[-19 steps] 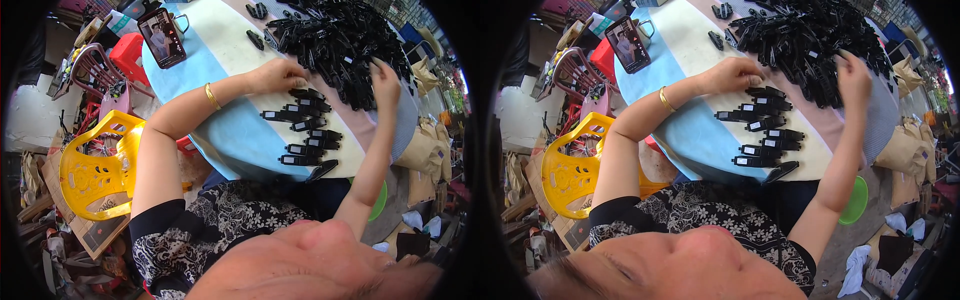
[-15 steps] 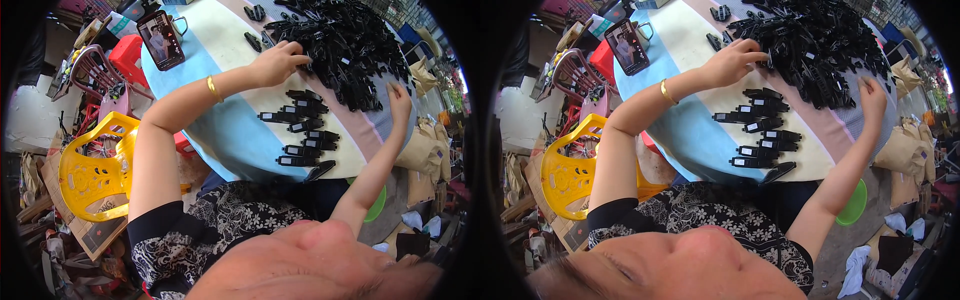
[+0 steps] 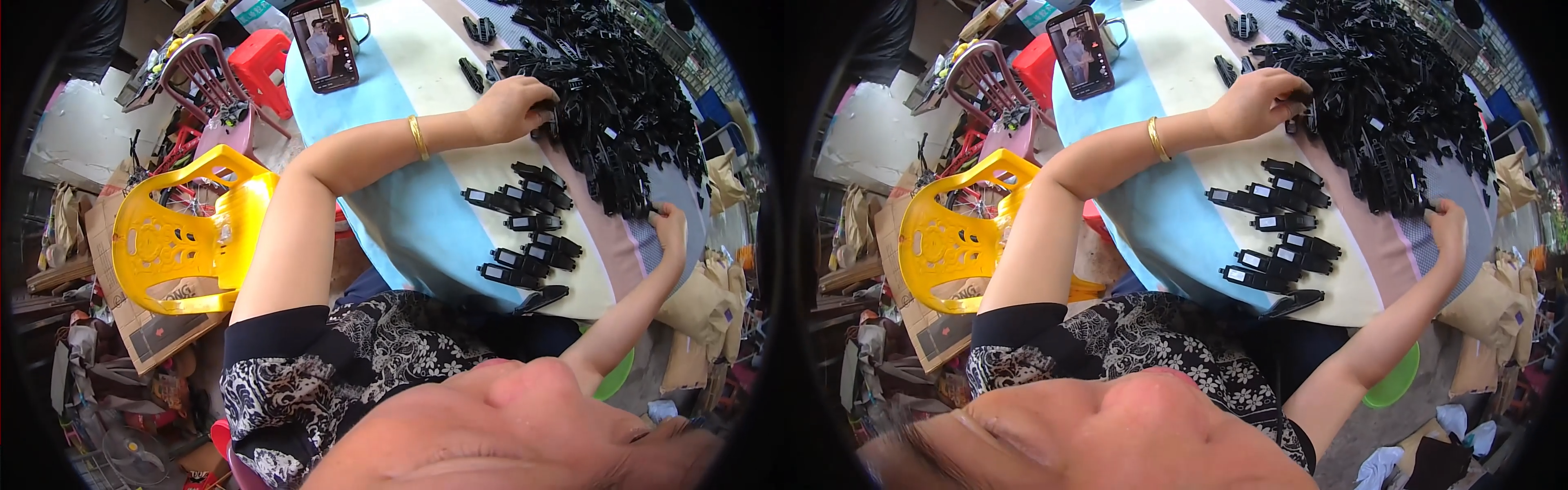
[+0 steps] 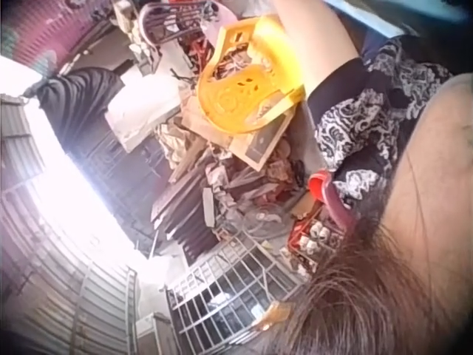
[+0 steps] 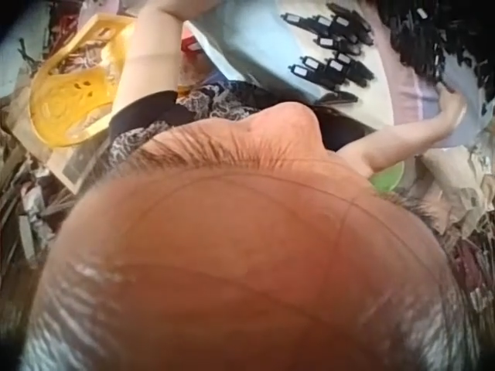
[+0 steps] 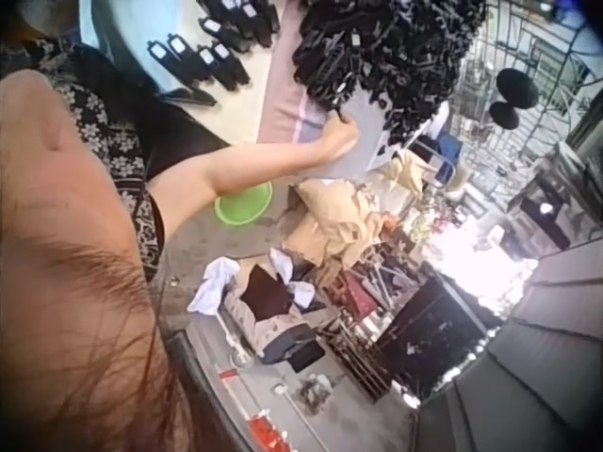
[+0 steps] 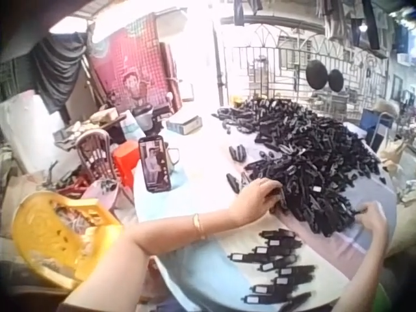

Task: Assembling black plastic hair clips on a table.

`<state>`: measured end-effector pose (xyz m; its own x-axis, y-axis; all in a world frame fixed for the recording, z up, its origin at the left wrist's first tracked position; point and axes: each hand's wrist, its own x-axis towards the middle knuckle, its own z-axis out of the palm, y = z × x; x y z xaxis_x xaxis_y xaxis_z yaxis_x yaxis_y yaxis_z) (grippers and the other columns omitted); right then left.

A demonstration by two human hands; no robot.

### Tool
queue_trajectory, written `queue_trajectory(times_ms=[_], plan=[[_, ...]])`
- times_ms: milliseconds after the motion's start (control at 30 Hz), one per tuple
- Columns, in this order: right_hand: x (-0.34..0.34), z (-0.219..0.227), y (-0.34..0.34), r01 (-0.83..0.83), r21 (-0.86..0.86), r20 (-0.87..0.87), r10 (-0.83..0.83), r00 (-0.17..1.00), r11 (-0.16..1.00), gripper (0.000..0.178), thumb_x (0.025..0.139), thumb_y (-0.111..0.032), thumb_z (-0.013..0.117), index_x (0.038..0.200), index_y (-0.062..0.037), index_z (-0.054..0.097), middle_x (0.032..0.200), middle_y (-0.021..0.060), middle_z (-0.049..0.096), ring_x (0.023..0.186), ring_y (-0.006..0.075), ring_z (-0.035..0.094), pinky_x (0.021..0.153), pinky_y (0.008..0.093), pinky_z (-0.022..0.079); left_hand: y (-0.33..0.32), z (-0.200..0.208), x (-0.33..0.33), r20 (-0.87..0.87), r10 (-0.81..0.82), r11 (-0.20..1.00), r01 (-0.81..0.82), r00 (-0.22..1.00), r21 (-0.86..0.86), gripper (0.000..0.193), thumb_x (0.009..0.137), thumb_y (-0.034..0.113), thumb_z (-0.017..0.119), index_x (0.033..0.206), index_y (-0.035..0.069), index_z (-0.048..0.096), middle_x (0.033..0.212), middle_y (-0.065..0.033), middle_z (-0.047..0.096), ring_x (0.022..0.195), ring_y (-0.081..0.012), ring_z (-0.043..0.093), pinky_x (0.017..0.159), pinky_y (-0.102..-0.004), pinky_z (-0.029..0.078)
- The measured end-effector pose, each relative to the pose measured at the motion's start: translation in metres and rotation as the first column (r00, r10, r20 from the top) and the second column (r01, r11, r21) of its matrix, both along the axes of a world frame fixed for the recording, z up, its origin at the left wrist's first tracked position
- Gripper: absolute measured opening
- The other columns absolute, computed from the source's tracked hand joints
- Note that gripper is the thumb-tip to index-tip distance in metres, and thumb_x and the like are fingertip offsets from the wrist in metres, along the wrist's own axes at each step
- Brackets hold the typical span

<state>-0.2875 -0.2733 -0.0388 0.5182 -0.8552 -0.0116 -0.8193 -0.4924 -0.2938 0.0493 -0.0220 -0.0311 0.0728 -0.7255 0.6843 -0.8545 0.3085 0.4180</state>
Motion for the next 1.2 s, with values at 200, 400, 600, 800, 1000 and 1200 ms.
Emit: queue_trajectory(times_ms=[200, 400, 600, 800, 1000, 1200], plan=[[0.015, 0.003, 0.013, -0.03, -0.391, 0.444, 0.217, 0.869, 0.92, 0.029, 0.091, -0.017, 0.055, 0.117, -0.0058, 0.06, 0.102, 0.0111, 0.066, 0.084, 0.0191, 0.062, 0.078, 0.029, 0.046, 0.011, 0.012, -0.014, -0.628, -0.019, 0.991, 0.096, 0.778, 0.089, 0.018, 0.085, 0.01, 0.061, 0.1, 0.0, 0.062, 0.083, -0.0117, 0.063, 0.072, -0.0173, 0.065, 0.068, -0.0291, 0.052], [0.114, 0.033, 0.144, -0.329, -0.056, 0.701, 0.272, 0.66, 0.943, 0.022, 0.097, -0.016, 0.047, 0.113, -0.0047, 0.059, 0.083, 0.0045, 0.062, 0.068, 0.0083, 0.056, 0.064, 0.0246, 0.047, 0.017, -0.005, -0.014, -0.861, 0.115, 0.781, 0.49, 0.496, 0.387, 0.024, 0.087, 0.014, 0.062, 0.105, -0.002, 0.062, 0.087, -0.0067, 0.064, 0.075, -0.0119, 0.064, 0.07, -0.0248, 0.054], [0.129, 0.026, 0.171, -0.504, 0.265, 0.75, 0.153, 0.643, 0.822, 0.019, 0.092, -0.008, 0.055, 0.107, 0.0017, 0.058, 0.081, 0.003, 0.06, 0.07, 0.0062, 0.052, 0.063, 0.0205, 0.043, 0.016, 0.0, -0.007, -0.538, -0.034, 0.716, 0.396, 0.842, 0.574, 0.026, 0.082, 0.013, 0.068, 0.105, 0.002, 0.063, 0.098, -0.006, 0.063, 0.084, -0.0147, 0.063, 0.073, -0.0271, 0.053], [0.129, 0.025, 0.17, -0.507, 0.242, 0.512, 0.335, 0.791, 0.827, 0.026, 0.082, -0.005, 0.063, 0.107, 0.0027, 0.061, 0.072, 0.0044, 0.059, 0.057, 0.0062, 0.046, 0.053, 0.0227, 0.039, 0.028, 0.003, -0.009, 0.207, 0.003, 0.901, -0.093, 0.978, 0.423, 0.028, 0.076, 0.008, 0.058, 0.103, 0.014, 0.067, 0.101, -0.0111, 0.057, 0.101, -0.0306, 0.051, 0.086, -0.037, 0.046], [0.126, 0.029, 0.173, -0.528, 0.078, 0.415, 0.454, 0.789, 0.846, 0.023, 0.081, -0.006, 0.064, 0.101, 0.0046, 0.062, 0.079, 0.0075, 0.053, 0.06, 0.0144, 0.046, 0.056, 0.028, 0.038, 0.038, 0.024, -0.002, 0.299, 0.064, 0.785, -0.233, 0.952, 0.573, 0.027, 0.08, 0.023, 0.06, 0.105, 0.013, 0.064, 0.091, -0.0149, 0.065, 0.088, -0.0338, 0.063, 0.073, -0.043, 0.05], [0.124, 0.028, 0.171, -0.54, 0.207, 0.465, 0.404, 0.788, 0.816, 0.022, 0.082, -0.003, 0.061, 0.102, 0.0054, 0.062, 0.08, 0.0053, 0.051, 0.06, 0.0111, 0.044, 0.055, 0.0264, 0.037, 0.038, 0.021, -0.017, 0.227, 0.067, 0.771, -0.195, 0.972, 0.607, 0.034, 0.086, 0.036, 0.057, 0.092, 0.002, 0.056, 0.074, -0.019, 0.064, 0.074, -0.0372, 0.063, 0.066, -0.0453, 0.05]])
